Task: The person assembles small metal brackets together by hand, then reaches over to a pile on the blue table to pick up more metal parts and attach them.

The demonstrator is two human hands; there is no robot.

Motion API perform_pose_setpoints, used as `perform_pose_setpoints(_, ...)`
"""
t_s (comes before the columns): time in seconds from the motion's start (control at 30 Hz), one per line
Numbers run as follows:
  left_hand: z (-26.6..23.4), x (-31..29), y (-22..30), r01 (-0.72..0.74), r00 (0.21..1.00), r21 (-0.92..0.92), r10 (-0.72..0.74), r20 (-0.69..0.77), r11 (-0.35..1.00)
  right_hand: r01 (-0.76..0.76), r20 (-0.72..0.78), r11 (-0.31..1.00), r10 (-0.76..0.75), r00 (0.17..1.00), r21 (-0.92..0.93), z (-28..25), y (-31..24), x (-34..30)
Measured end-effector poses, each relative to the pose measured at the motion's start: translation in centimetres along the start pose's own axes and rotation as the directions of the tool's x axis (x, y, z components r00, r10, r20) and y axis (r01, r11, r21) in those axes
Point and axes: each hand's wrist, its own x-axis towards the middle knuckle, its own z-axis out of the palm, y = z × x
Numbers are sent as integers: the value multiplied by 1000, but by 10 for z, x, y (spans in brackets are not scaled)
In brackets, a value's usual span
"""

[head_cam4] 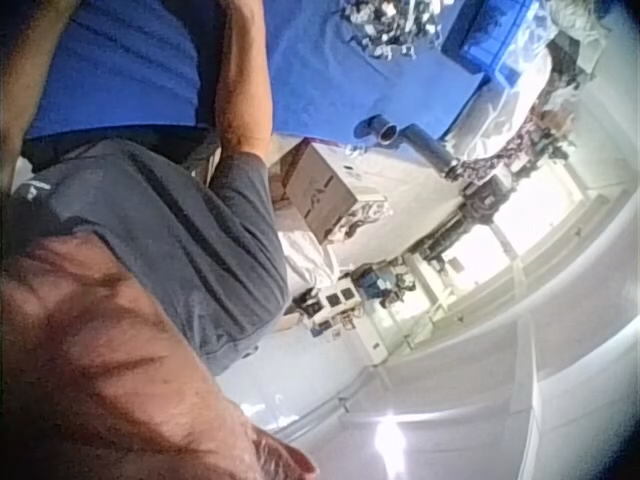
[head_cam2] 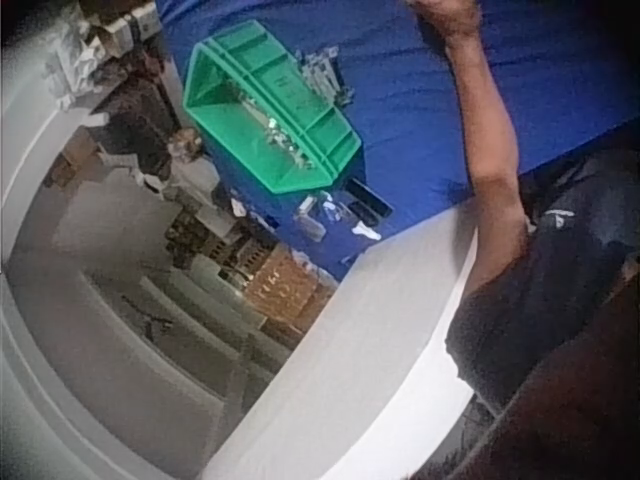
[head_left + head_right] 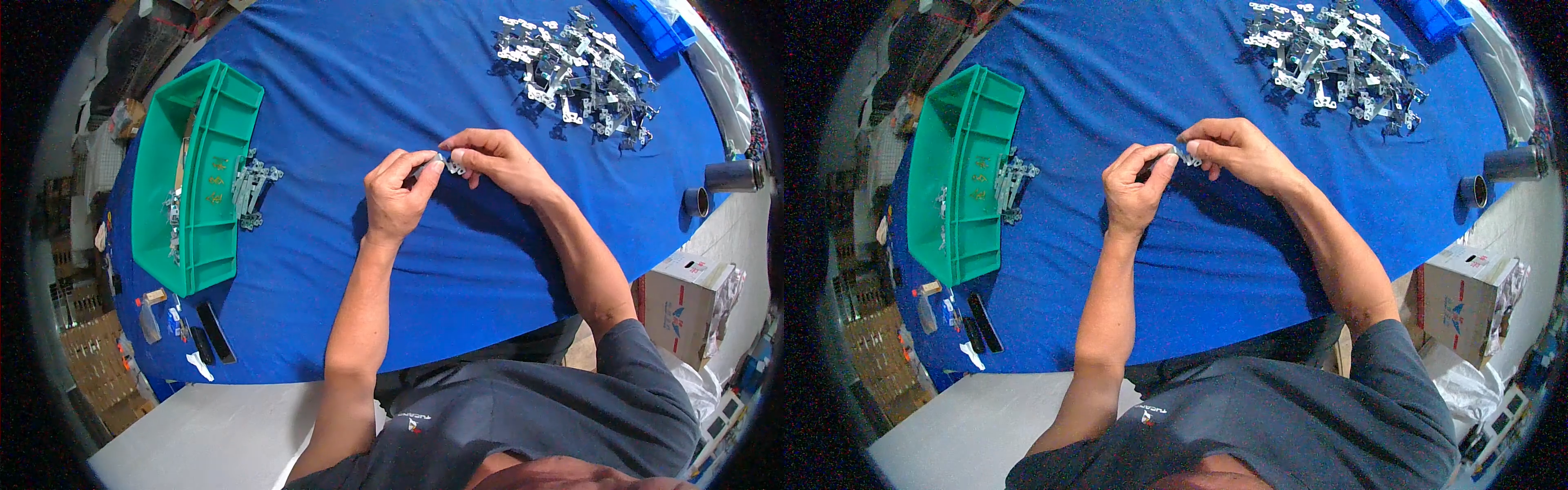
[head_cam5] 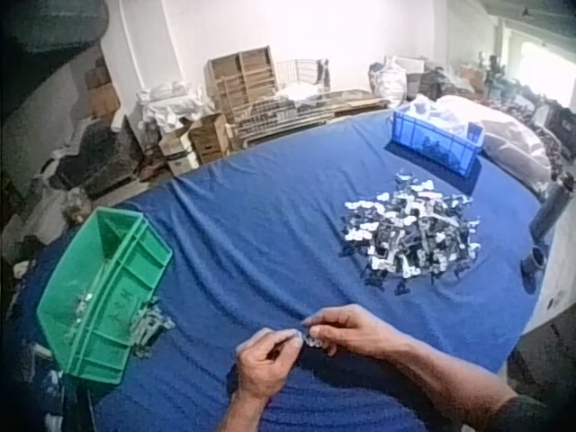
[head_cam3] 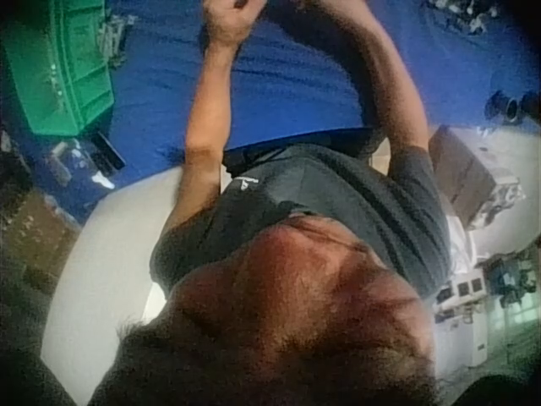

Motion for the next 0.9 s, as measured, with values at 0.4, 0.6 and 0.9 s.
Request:
perform_pose_setpoints(0.4,0,0,-2,-66,994,-13,67,86,998,-26,-94,992,38,995,124,-5,1,2)
perform_pose_setpoints(0.6,2,0,4,-62,992,55,55,116,997,90,-243,995,-81,967,29,-5,7,3)
perform_pose_setpoints(0.9,0,1,-5,-28,990,57,35,-134,998,-73,-43,997,73,996,-14,0,-1,-2)
